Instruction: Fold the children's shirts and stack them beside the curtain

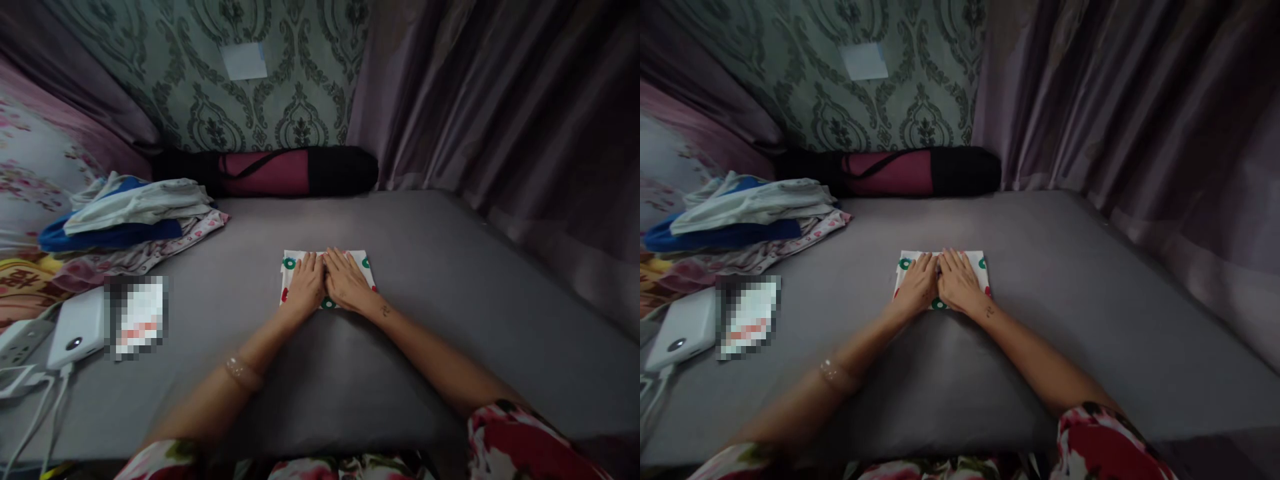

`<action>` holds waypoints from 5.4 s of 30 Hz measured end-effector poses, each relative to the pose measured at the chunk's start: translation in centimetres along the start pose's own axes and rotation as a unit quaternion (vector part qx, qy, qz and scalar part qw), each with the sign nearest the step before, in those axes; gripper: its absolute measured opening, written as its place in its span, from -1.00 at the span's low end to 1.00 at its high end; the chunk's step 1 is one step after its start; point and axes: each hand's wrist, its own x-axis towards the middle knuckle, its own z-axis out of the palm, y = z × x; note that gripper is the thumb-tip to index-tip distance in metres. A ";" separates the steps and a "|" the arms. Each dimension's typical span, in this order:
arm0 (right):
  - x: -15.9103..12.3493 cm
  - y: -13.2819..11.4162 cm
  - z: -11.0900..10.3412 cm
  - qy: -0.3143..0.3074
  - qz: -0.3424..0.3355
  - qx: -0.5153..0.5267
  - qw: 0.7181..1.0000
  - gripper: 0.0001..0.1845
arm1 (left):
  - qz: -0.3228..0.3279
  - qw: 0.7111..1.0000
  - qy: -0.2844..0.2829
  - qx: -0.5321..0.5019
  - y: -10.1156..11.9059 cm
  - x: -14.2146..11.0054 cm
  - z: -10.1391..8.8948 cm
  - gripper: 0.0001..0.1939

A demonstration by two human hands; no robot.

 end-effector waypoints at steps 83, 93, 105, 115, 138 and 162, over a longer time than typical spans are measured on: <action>3.5 -3.0 2.5 -0.038 0.021 0.009 0.999 -0.38 | -0.302 0.905 0.144 -0.263 -6.5 -2.5 -2.3 -0.59; 4.8 -5.2 3.6 -0.025 0.014 0.016 0.999 -0.37 | -0.306 0.894 0.152 -0.290 -6.8 -2.4 -2.0 -0.60; 6.5 -8.0 4.6 -0.042 -0.035 0.014 0.998 -0.39 | -0.299 0.890 0.164 -0.304 -7.1 -2.5 -1.6 -0.60; 5.5 -5.8 2.5 -0.019 0.015 0.107 0.994 -0.38 | -0.220 0.932 0.138 -0.253 -6.9 -2.7 -1.3 -0.60; 0.5 4.4 1.5 0.035 0.118 0.041 0.992 -0.51 | -0.047 0.995 -0.073 0.056 -5.8 3.1 -2.9 -0.61; -0.1 6.3 -1.8 -0.012 0.059 0.132 0.989 -0.29 | 0.043 0.941 -0.328 -0.068 -4.4 10.0 -10.3 -0.69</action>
